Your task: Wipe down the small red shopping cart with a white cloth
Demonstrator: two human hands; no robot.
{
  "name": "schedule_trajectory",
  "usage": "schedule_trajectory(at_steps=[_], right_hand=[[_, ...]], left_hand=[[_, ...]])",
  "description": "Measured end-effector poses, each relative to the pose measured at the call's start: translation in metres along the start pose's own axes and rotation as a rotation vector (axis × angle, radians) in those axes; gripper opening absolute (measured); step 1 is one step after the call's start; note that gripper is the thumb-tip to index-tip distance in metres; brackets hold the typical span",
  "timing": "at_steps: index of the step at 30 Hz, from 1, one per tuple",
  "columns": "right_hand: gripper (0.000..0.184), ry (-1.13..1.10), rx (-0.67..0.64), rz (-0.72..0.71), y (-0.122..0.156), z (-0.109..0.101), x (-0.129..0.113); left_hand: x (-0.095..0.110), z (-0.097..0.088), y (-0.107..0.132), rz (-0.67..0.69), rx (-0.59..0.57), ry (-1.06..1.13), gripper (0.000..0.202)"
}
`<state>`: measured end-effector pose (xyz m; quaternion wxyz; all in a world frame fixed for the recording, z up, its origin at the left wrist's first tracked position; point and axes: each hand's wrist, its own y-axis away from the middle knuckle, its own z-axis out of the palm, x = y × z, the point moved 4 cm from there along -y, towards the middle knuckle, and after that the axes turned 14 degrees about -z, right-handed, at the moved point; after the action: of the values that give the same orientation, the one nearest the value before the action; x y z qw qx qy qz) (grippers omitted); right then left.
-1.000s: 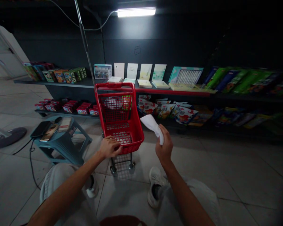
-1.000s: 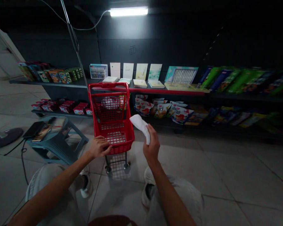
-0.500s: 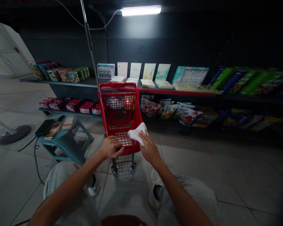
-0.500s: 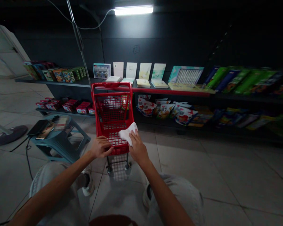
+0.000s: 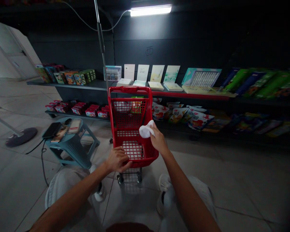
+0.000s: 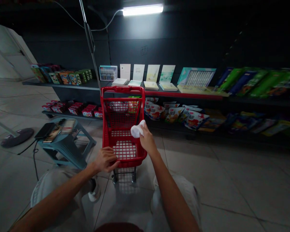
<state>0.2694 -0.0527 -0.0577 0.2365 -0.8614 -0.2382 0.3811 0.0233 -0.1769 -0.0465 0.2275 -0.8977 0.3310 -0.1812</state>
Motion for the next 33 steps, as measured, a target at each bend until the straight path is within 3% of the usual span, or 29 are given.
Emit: schedule_trajectory(at_steps=[4,11,14,17,20,26,30,33], right_hand=[[0.062,0.000,0.038,0.007,-0.013,0.001,0.016],[0.066,0.051,0.044,0.000,-0.015,-0.003,0.030],[0.072,0.051,0.030,-0.005,-0.013,-0.003,0.026],[0.075,0.047,0.011,-0.004,-0.011,-0.002,0.021],[0.077,0.036,0.013,-0.002,-0.010,-0.001,0.017],[0.072,0.037,0.028,-0.017,-0.007,0.001,-0.003],[0.068,0.067,0.079,-0.039,-0.006,-0.005,-0.026],[0.068,0.085,0.197,-0.109,-0.007,-0.016,-0.047]], left_hand=[[0.007,-0.006,0.009,0.000,-0.031,0.007,0.039],[0.022,-0.020,0.010,-0.001,-0.300,0.089,0.031],[0.020,-0.031,0.001,-0.076,-0.276,0.191,0.029],[0.003,-0.042,-0.012,-0.197,-0.146,0.243,0.024],[-0.030,-0.042,-0.027,-0.362,-0.020,0.157,0.023],[-0.099,-0.012,-0.064,-0.620,0.072,0.055,0.039],[-0.118,-0.005,-0.074,-0.753,0.159,0.088,0.040],[-0.121,-0.009,-0.071,-0.854,0.149,0.123,0.037]])
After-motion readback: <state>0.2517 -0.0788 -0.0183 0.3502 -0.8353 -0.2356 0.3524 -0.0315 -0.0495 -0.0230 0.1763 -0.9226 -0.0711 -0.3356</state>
